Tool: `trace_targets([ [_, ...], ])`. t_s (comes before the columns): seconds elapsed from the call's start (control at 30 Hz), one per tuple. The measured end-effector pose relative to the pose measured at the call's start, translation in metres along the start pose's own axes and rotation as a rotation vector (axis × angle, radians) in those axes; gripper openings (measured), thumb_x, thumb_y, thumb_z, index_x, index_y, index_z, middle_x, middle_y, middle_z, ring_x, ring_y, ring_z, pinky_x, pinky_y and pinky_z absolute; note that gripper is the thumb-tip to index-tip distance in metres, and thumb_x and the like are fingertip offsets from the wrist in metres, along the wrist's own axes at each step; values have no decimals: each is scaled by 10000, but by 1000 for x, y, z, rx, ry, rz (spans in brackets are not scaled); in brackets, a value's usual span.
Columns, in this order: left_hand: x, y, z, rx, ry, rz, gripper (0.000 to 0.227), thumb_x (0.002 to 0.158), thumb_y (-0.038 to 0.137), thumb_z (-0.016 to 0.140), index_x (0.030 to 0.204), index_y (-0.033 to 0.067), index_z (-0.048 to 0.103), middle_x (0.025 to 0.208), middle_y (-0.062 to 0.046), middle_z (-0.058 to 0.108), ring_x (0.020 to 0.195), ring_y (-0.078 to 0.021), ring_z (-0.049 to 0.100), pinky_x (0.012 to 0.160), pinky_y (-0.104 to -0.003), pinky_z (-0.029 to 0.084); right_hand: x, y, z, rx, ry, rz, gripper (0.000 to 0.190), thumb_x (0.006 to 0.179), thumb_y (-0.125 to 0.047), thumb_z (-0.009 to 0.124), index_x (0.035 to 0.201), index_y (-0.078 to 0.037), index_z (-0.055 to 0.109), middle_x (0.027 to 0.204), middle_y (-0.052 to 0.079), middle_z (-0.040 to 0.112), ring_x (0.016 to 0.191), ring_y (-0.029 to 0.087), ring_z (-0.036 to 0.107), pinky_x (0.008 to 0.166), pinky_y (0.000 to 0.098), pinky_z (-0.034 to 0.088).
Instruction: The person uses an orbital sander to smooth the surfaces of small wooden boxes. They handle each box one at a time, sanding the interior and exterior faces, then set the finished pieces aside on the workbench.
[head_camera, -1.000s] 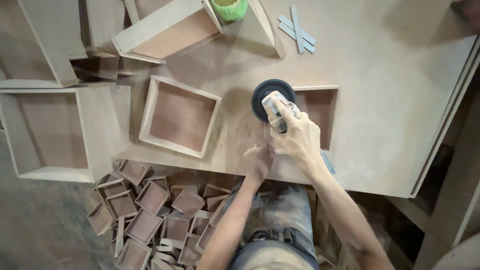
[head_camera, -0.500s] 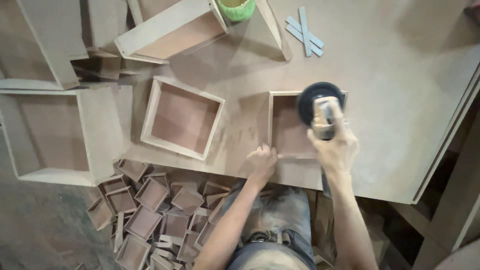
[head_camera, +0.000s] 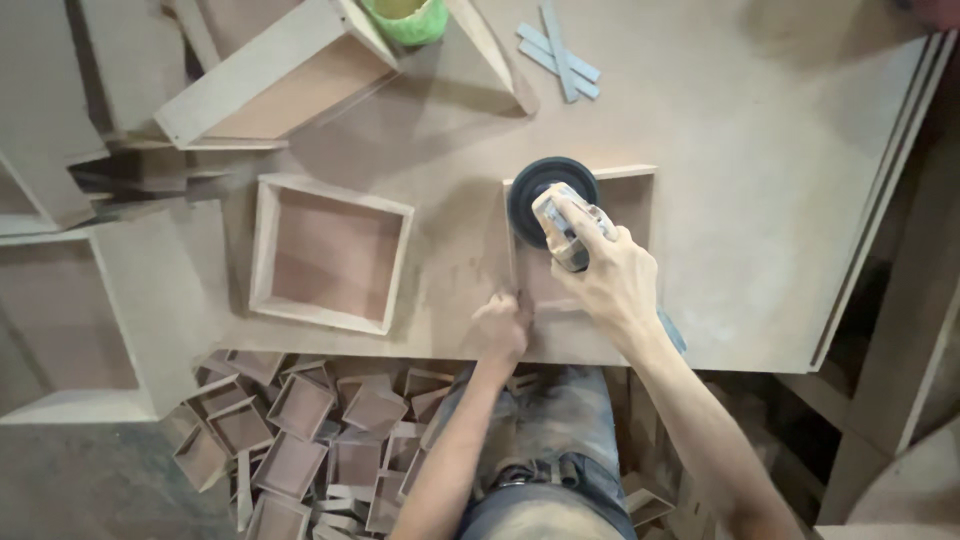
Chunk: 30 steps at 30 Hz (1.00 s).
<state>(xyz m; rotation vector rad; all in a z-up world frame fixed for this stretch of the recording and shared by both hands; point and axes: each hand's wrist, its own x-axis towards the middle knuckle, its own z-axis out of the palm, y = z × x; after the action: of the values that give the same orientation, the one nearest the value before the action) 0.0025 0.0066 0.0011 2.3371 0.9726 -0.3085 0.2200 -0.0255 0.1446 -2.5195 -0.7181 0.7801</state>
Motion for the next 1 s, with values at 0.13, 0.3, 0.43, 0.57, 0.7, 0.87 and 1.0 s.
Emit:
trace_targets([
  [0.13, 6, 6, -7, 78, -2, -36, 298, 974, 318, 620, 849, 47, 641, 751, -185, 714, 658, -394, 708, 609, -497, 570, -2, 16, -8, 4, 78, -37, 765, 746, -255, 843, 1454, -338, 566, 1218, 177, 702, 925, 397, 698, 788, 488, 581],
  [0.3, 4, 11, -8, 118, 27, -38, 294, 955, 314, 633, 819, 54, 632, 736, -177, 714, 643, -391, 709, 600, -493, 573, -6, 39, -23, -2, 160, -36, 782, 731, -222, 853, 1453, -308, 565, 1251, 148, 706, 980, 378, 698, 819, 477, 575],
  [0.43, 3, 6, 2, 101, 65, -38, 280, 943, 304, 647, 826, 50, 639, 735, -185, 709, 639, -392, 707, 597, -489, 574, -13, 57, -40, 32, 178, 23, 834, 713, -182, 874, 1475, -304, 557, 1215, 165, 713, 1007, 384, 703, 862, 471, 577],
  [0.57, 8, 8, 8, 136, 88, -65, 276, 916, 310, 659, 802, 60, 645, 718, -179, 709, 629, -400, 702, 588, -498, 570, -21, 80, -52, 32, 211, 129, 822, 824, -155, 870, 1554, -294, 520, 1236, 188, 711, 1089, 378, 707, 929, 462, 571],
  [0.7, 4, 20, -21, 65, -34, -163, 298, 969, 361, 651, 913, 69, 650, 872, -194, 715, 770, -406, 704, 696, -520, 562, -52, 104, -67, 134, 355, 360, 853, 807, -184, 876, 1565, -285, 497, 1251, 166, 731, 1083, 326, 739, 953, 416, 585],
  [0.87, 36, 52, -79, 51, 324, 117, 598, 856, 376, 748, 1301, 5, 600, 1302, -231, 561, 1196, -426, 550, 980, -559, 464, -112, 123, -75, 134, 526, 389, 844, 804, -154, 883, 1562, -227, 520, 1293, 198, 728, 1102, 329, 737, 940, 415, 583],
  [1.0, 137, 72, -83, 247, 352, 526, 576, 805, 316, 760, 1281, 27, 613, 1189, -149, 605, 1146, -341, 572, 957, -538, 445, -133, 123, -62, 210, 462, 497, 829, 780, -200, 873, 1535, -258, 538, 1219, 182, 737, 1044, 306, 744, 911, 399, 595],
])
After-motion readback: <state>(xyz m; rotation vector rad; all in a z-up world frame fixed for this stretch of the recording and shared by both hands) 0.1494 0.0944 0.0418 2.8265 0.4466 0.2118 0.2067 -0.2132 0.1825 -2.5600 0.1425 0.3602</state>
